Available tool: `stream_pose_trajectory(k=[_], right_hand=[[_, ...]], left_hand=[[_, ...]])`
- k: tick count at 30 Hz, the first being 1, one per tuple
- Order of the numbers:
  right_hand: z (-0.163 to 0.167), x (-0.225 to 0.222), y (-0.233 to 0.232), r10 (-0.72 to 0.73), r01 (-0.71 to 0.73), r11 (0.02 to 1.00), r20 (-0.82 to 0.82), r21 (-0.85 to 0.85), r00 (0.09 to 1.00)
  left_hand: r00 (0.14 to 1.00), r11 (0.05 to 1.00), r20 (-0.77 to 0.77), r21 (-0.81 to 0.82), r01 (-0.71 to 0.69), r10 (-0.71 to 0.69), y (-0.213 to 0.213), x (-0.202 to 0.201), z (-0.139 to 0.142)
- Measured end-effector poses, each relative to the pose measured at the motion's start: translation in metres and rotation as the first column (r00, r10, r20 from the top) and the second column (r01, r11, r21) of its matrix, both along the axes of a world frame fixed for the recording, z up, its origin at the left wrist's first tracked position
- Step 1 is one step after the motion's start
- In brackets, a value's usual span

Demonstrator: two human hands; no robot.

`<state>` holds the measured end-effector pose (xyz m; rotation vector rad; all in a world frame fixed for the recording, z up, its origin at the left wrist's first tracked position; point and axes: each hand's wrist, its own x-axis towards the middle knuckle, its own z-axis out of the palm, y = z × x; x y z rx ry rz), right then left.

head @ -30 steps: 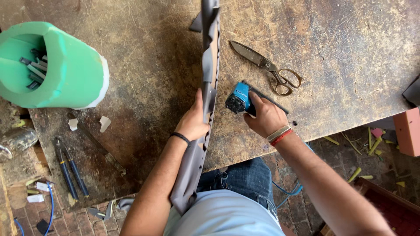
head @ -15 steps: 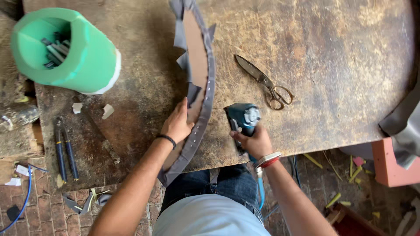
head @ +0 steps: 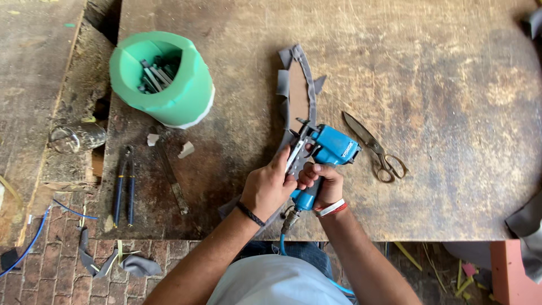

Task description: The person trims excess fabric from a curved wooden frame using shears, then staples the fabric to the frame with a pneumatic staple gun. The person repeatedly cuts and staples along the edge, adjusting the fabric and reloading staples as needed.

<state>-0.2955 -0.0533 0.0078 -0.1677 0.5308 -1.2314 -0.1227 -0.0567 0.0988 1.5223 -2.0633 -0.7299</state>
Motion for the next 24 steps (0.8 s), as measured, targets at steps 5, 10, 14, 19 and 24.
stream_pose_trajectory(k=[5, 10, 14, 19, 24], right_hand=[[-0.014, 0.016, -0.040, 0.111, -0.047, 0.980, 0.339, -0.191, 0.934], [-0.025, 0.049, -0.074, 0.229, -0.104, 0.955, 0.473, -0.276, 0.851], [-0.021, 0.086, -0.096, 0.276, -0.183, 0.952, 0.434, -0.244, 0.858], [-0.010, 0.114, -0.117, 0.294, -0.234, 0.950, 0.347, -0.205, 0.890], [-0.007, 0.128, -0.129, 0.323, -0.274, 0.942, 0.310, -0.194, 0.894]], left_hand=[[0.974, 0.959, -0.164, 0.210, 0.190, -0.157, -0.023, 0.091, 0.010], [0.975, 0.973, -0.092, 0.134, -0.188, 0.201, -0.096, 0.208, -0.006], [0.901, 0.896, 0.006, -0.110, -0.430, 0.433, -0.196, 0.293, -0.027], [0.828, 0.954, 0.481, -0.076, -0.289, 0.289, -0.295, 0.329, -0.063], [0.672, 0.961, 0.737, 0.130, -0.244, 0.070, -0.313, 0.327, -0.084]])
